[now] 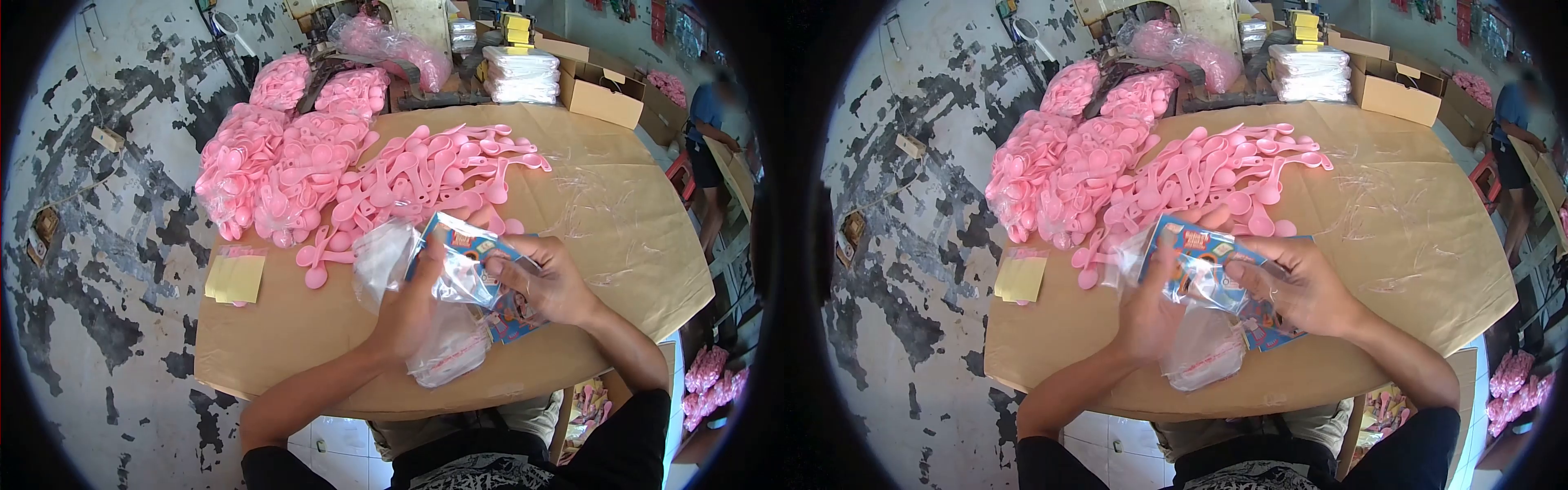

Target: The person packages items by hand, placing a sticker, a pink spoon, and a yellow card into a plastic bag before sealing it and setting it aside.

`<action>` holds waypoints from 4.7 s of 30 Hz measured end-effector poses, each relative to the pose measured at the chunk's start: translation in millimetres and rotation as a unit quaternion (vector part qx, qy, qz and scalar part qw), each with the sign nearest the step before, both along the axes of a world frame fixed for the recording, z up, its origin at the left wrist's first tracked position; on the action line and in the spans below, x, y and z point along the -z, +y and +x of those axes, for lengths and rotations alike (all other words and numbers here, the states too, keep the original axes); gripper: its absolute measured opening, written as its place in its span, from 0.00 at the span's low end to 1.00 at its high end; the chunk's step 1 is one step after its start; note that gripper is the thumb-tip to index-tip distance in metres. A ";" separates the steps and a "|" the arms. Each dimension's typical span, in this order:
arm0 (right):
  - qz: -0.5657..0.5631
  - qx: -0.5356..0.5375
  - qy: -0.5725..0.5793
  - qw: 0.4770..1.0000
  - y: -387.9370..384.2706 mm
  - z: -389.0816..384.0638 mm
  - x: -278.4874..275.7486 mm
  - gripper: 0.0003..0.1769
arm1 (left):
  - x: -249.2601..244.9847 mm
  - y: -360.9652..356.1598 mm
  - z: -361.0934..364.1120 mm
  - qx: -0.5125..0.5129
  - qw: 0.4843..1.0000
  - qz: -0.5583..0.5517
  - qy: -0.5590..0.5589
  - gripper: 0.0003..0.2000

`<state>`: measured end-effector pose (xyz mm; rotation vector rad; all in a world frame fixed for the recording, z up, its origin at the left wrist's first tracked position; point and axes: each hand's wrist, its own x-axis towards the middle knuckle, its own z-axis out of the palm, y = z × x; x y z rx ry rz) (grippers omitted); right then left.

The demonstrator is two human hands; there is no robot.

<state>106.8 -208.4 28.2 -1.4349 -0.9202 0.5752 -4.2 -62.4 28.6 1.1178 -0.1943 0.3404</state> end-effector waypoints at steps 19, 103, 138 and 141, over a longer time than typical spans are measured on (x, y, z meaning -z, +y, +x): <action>-0.210 0.103 -0.637 0.734 27.0 167.6 28.6 0.22 | 9.7 69.6 12.5 -0.139 0.989 0.039 -0.042 0.24; -0.060 -0.011 -0.692 0.720 48.4 23.4 -59.1 0.10 | -15.9 34.4 -10.6 -0.055 0.953 0.228 0.191 0.17; -0.002 0.018 -0.249 0.968 -17.2 46.5 -23.6 0.19 | -7.4 32.9 -2.7 -0.040 0.980 0.036 0.194 0.19; -0.022 -0.060 -0.216 0.974 -3.8 9.8 -22.0 0.17 | -8.8 13.6 -6.6 -0.044 0.978 0.036 0.202 0.20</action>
